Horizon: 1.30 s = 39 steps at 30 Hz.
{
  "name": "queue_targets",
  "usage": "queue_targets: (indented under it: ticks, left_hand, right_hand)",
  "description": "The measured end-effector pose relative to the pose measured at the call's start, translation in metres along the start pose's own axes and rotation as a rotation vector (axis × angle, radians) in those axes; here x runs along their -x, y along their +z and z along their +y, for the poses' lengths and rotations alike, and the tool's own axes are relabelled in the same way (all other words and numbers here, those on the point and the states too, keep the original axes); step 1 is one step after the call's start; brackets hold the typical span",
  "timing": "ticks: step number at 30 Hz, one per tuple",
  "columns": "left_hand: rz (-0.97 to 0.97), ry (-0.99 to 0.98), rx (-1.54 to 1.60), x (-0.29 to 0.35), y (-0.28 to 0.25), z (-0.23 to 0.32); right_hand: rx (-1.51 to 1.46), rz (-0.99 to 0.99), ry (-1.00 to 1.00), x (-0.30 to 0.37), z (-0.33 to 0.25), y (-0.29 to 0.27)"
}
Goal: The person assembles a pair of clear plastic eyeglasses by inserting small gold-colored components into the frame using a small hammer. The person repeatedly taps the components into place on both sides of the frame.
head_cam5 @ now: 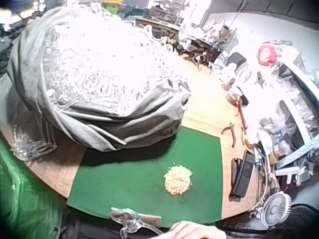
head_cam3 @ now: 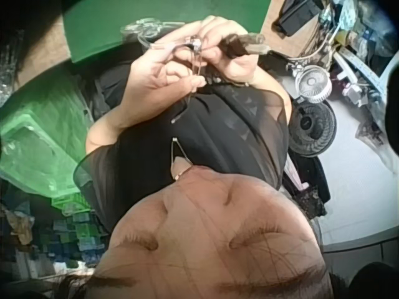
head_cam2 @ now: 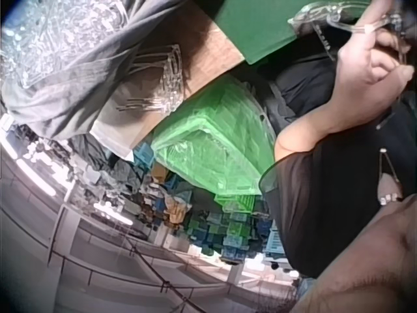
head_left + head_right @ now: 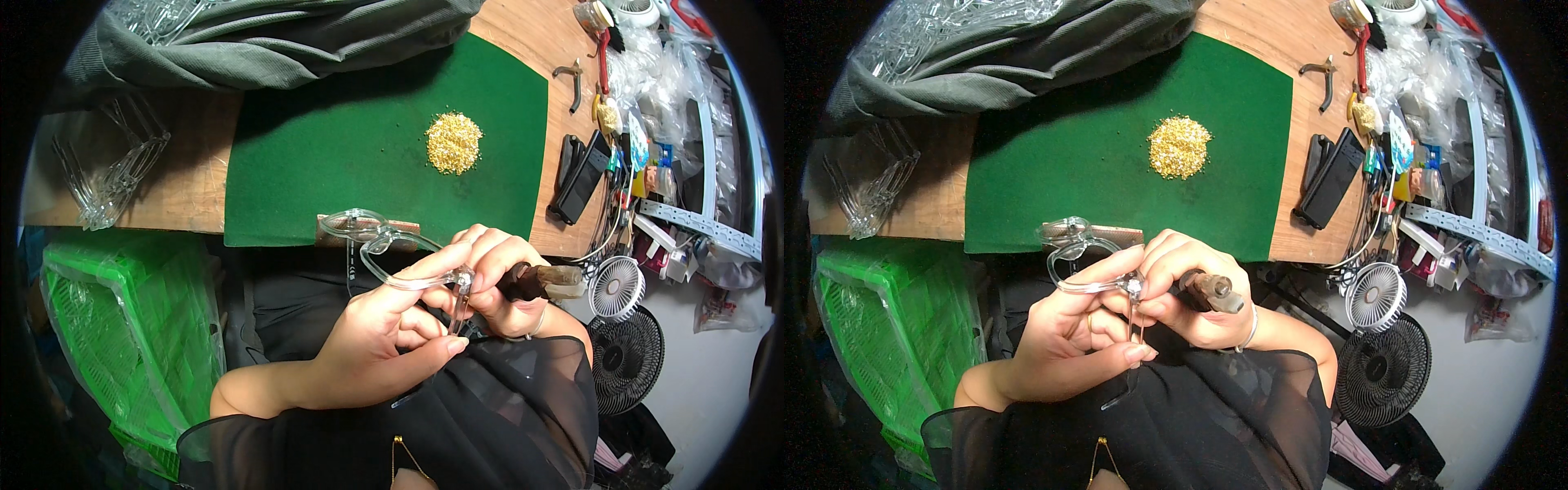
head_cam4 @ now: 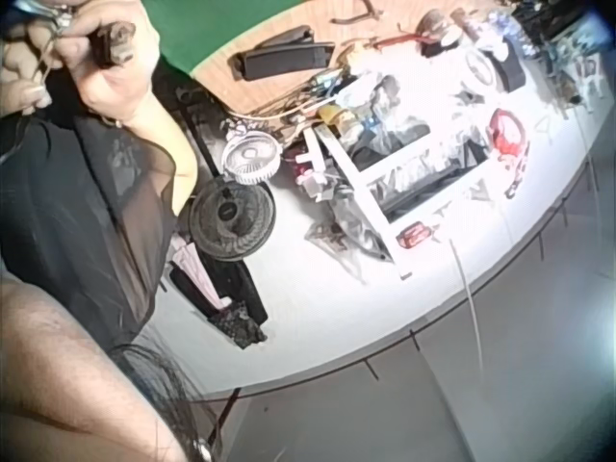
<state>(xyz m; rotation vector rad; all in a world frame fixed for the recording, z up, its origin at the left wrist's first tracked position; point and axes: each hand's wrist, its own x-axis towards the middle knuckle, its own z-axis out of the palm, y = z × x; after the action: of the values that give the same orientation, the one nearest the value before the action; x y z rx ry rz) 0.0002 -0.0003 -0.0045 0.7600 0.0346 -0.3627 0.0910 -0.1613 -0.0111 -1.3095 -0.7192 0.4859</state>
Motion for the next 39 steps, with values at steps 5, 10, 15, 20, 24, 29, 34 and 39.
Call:
queue_targets:
  ticks: [5,10,15,20,24,29,34,39]
  left_hand:
    - [0.012,0.027,-0.175,0.001,0.000,0.000]
    - [0.024,0.045,-0.199,0.002,0.000,-0.002]
    - [0.026,-0.005,-0.017,0.002,-0.001,-0.004]
    - [0.024,-0.034,0.030,0.001,0.000,-0.001]
    - [0.034,-0.033,0.064,0.001,-0.001,-0.002]
    - [0.054,-0.063,0.047,0.005,-0.004,0.001]
    - [0.038,-0.048,0.011,0.003,-0.005,-0.001]
    - [0.039,-0.050,0.008,0.001,-0.004,-0.001]
  right_hand:
    - [0.027,0.036,0.009,0.001,-0.001,0.004]
    - [0.089,0.030,-0.006,0.000,-0.002,0.004]
    - [-0.012,0.071,0.027,0.002,0.000,0.009]
    - [-0.026,0.058,0.021,0.002,0.000,0.008]
    - [-0.029,0.024,0.029,0.002,0.001,0.005]
    - [0.226,-0.114,0.314,0.004,-0.027,-0.020]
    - [0.356,-0.506,0.846,-0.003,-0.056,-0.025]
    - [0.416,-0.619,0.845,-0.012,-0.059,-0.023]
